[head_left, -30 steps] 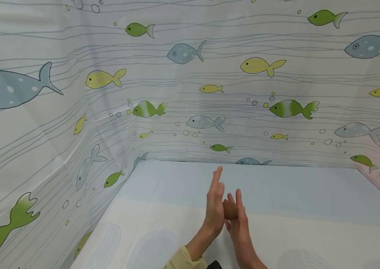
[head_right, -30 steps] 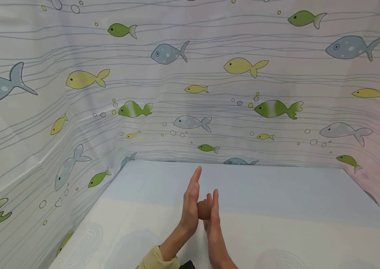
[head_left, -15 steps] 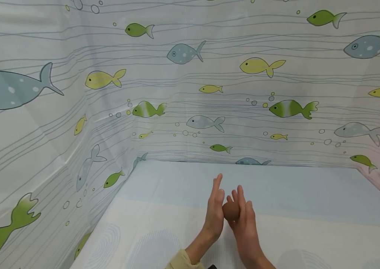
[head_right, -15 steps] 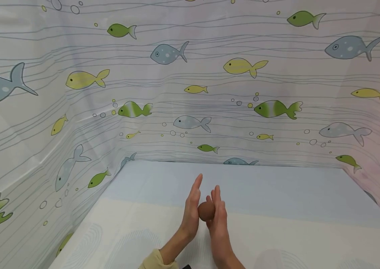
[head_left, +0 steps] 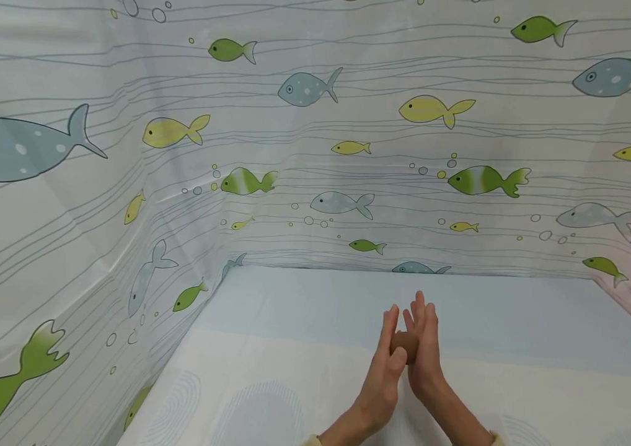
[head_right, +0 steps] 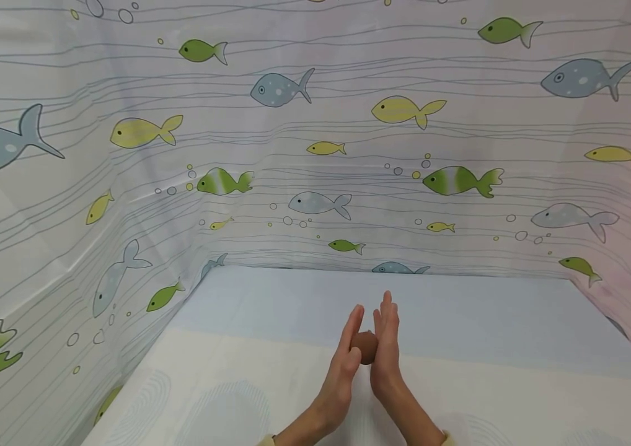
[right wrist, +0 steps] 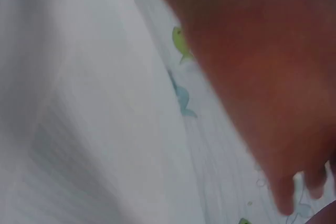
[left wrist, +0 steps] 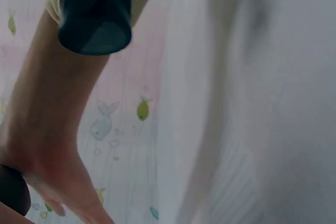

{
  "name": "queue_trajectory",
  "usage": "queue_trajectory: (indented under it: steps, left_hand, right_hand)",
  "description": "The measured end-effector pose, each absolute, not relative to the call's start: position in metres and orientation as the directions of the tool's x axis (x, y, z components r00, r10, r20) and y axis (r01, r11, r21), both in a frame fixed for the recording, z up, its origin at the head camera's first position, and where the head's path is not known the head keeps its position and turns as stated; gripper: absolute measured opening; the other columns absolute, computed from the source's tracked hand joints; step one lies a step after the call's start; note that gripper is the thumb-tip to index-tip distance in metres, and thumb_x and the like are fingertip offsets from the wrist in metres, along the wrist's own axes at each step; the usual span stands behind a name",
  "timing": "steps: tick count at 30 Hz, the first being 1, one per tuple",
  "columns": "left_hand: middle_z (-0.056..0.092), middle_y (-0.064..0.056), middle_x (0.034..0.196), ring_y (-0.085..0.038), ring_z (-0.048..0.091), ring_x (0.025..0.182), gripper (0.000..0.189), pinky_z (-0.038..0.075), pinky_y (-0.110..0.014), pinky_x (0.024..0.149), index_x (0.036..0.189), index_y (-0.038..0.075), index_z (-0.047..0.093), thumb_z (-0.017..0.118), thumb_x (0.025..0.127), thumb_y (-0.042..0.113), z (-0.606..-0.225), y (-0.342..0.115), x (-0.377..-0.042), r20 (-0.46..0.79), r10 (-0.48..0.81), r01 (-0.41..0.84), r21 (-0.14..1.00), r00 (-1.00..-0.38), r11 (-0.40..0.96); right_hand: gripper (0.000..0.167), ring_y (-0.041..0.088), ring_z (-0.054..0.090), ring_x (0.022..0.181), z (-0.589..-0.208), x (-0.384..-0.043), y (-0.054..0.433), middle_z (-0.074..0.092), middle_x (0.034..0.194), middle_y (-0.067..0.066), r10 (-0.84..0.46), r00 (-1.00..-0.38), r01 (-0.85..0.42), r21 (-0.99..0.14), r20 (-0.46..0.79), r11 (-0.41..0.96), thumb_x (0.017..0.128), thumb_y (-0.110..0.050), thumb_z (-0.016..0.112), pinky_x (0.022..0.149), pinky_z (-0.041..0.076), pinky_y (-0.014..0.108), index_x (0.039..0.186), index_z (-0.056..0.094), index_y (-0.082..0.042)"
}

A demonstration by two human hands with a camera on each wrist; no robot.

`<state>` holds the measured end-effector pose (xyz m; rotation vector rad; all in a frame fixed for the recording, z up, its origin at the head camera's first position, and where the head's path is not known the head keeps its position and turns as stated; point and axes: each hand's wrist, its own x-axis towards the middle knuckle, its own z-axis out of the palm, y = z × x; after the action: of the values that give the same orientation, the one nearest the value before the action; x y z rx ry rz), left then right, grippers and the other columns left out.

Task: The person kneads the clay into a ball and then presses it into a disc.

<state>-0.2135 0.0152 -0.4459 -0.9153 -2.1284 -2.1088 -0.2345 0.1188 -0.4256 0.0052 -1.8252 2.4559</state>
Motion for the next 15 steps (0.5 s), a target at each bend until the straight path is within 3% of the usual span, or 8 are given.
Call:
queue_trajectory:
  steps: [4,9,15]
  left_hand:
    - [0.006,0.010,0.165,-0.021,-0.005,0.153,0.055,0.007,-0.069,0.114,0.159,0.032,0.012,0.023,0.105,0.037,-0.440,0.015,-0.213,0.428,0.390,0.448,0.893,-0.815,-0.043]
    - [0.011,0.002,0.165,-0.028,0.000,0.153,0.053,0.007,-0.072,0.112,0.157,0.022,0.026,0.021,0.106,0.033,-0.437,0.015,-0.218,0.451,0.346,0.483,0.876,-0.823,0.007]
    - [0.019,-0.002,0.164,-0.026,0.005,0.152,0.051,0.007,-0.064,0.116,0.152,0.016,0.040,0.023,0.107,0.033,-0.439,0.016,-0.233,0.404,0.253,0.424,0.905,-0.879,0.026]
  right_hand:
    - [0.070,0.028,-0.002,0.153,-0.436,-0.240,0.123,-0.007,0.166,0.000,0.079,-0.993,-0.099,-0.969,0.083,-0.225,0.100,-0.063,0.014,0.115,-0.006,0.065,0.159,-0.004,-0.031]
    - [0.067,0.028,-0.004,0.153,-0.443,-0.240,0.120,-0.006,0.166,-0.004,0.071,-0.992,-0.115,-0.977,0.104,-0.179,0.102,-0.060,0.012,0.114,-0.008,0.066,0.159,-0.004,-0.030]
    - [0.066,0.026,-0.004,0.153,-0.441,-0.229,0.107,-0.005,0.166,-0.006,-0.009,-0.987,-0.151,-0.957,0.159,-0.249,0.102,-0.060,0.008,0.116,-0.008,0.063,0.159,-0.005,-0.031]
